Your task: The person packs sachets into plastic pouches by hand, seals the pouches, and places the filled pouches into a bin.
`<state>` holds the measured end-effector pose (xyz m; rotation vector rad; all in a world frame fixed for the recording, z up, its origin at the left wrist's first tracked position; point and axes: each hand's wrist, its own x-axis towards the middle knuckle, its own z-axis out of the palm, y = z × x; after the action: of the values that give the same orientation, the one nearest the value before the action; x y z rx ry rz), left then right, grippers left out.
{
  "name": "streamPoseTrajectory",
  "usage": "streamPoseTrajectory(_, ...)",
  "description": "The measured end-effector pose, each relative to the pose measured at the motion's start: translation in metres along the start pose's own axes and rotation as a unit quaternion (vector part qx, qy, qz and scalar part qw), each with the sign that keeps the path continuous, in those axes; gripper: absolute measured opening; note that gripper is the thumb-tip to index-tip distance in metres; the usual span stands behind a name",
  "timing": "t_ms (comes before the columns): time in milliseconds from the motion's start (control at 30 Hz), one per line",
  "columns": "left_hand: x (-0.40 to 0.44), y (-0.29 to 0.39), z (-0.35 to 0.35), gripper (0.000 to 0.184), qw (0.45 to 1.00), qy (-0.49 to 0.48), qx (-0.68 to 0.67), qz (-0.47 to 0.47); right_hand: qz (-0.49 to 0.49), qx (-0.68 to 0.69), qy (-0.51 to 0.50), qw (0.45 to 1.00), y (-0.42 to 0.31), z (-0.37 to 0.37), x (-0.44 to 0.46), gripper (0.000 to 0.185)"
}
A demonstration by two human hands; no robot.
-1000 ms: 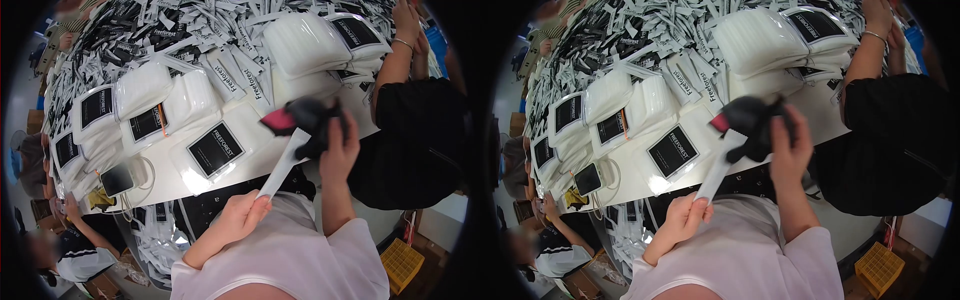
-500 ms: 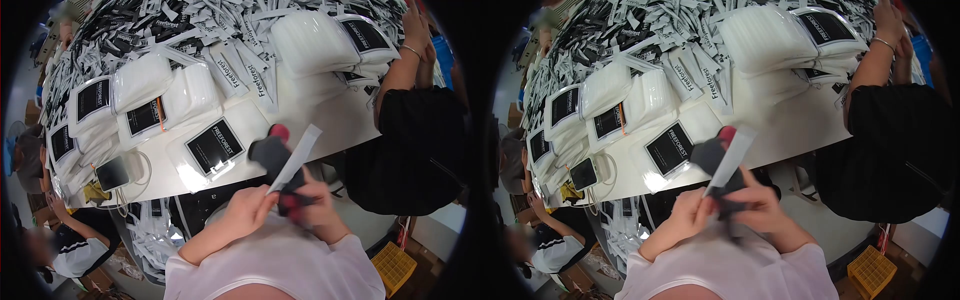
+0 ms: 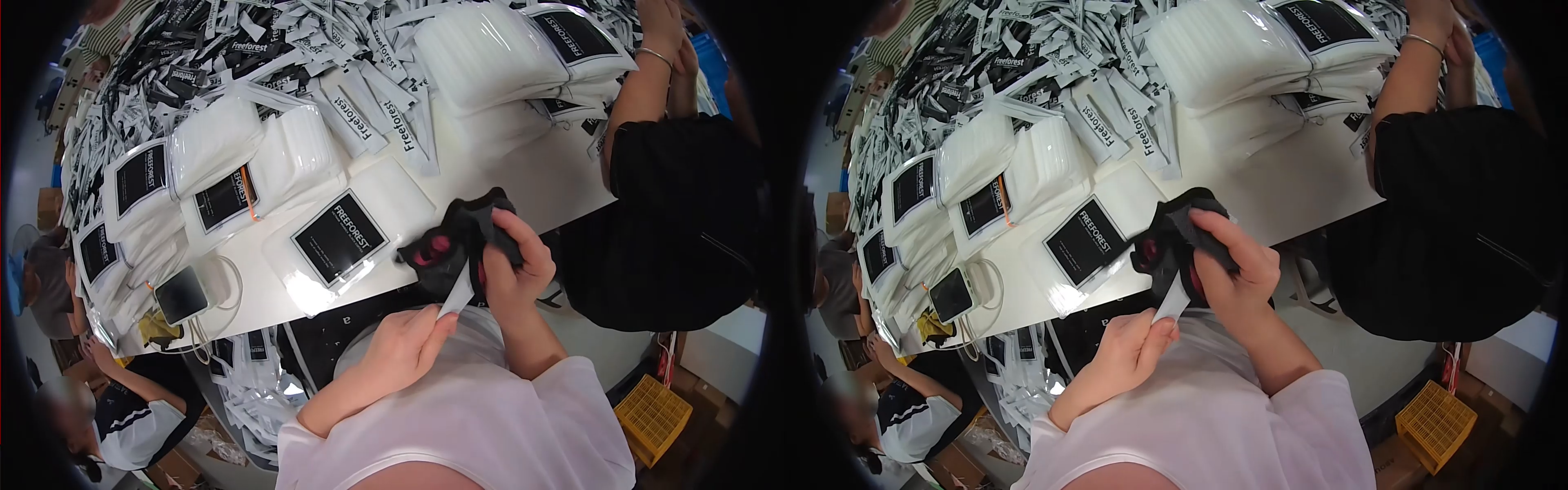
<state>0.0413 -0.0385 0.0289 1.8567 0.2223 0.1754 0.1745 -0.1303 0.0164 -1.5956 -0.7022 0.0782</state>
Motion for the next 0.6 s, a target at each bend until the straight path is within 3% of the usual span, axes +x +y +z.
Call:
streamPoseTrajectory(100,0.001,0.003,-0.002,0.02,0.999,-0.012,-0.016,-0.032,0.007,-0.025,0.02,0.999,0.003,0.0,0.001,0.031)
streamPoseTrajectory(200,-0.002,0.003,-0.003,0.02,0.998,-0.027,-0.046,-0.041,-0.097,-0.173,0.085,0.976,0.01,-0.005,0.01,0.027)
streamPoseTrajectory(267,-0.01,0.001,-0.006,0.02,0.995,-0.038,-0.085,-0.047,-0.004,-0.148,0.212,0.966,0.027,-0.025,0.032,0.023)
streamPoseTrajectory(400,-0.012,-0.013,-0.009,0.025,0.979,-0.017,-0.117,-0.166,0.087,-0.084,0.229,0.966,0.042,-0.067,0.042,0.041)
streamPoseTrajectory(533,-0.001,-0.04,0.007,0.031,0.957,-0.018,-0.177,-0.23,0.119,0.173,0.244,0.947,0.031,-0.072,0.027,0.042)
streamPoseTrajectory(600,0.005,-0.051,0.017,0.032,0.938,-0.031,-0.199,-0.281,0.184,-0.074,0.125,0.972,0.027,-0.06,0.0,0.039)
